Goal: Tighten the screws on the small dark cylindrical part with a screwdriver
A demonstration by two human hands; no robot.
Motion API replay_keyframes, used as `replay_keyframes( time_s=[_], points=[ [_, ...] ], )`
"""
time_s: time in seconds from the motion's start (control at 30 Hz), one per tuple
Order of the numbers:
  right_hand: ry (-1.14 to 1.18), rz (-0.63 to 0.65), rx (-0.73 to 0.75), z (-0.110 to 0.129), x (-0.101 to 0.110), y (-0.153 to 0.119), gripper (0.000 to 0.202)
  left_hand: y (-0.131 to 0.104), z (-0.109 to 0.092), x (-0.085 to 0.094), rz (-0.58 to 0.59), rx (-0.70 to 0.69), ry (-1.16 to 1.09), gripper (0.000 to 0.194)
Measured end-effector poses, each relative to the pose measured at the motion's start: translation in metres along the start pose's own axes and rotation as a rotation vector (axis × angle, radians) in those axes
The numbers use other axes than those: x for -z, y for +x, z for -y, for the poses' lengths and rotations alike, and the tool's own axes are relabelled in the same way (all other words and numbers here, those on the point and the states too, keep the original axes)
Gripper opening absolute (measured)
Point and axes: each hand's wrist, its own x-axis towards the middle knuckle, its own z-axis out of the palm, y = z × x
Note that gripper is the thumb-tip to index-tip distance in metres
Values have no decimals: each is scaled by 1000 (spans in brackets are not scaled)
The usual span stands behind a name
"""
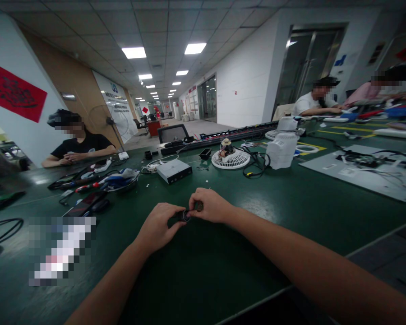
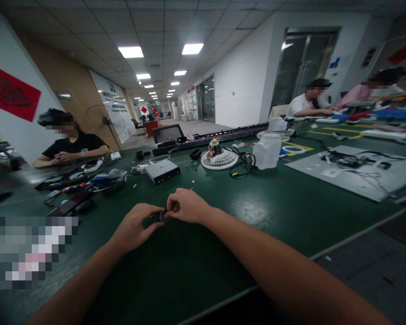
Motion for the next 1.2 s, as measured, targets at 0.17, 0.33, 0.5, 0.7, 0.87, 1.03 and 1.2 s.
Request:
replay_keyframes(
  time_s=[0.17, 0.33, 0.5, 0.7, 0.87, 1.03, 1.2],
  points=[
    [-3, -4, 8, 3, 0, -1, 16, -2, 2, -1, 10, 22, 2, 29],
    [-68, -48, 45, 5, -4, -2, 9, -4, 7, -4, -5, 51, 1, 32],
    [-92, -29, 78, 5, -6, -1, 11, -2, 9, -4, 2, 79, -21, 34],
    [-98, 77, 118, 3, -2, 0, 14, -2, 9, -4, 15, 69, -21, 31],
    [-111, 74, 84, 3, -1, 0, 10, -2, 6, -3, 44, 42, -9, 29],
    [-207, 89, 139, 3, -3, 0, 9, -1, 3, -3, 46, 33, 4, 28],
    [-298, 131, 205, 5, -4, 2, 12, -2, 5, -3, 38, 46, 2, 29]
  ],
)
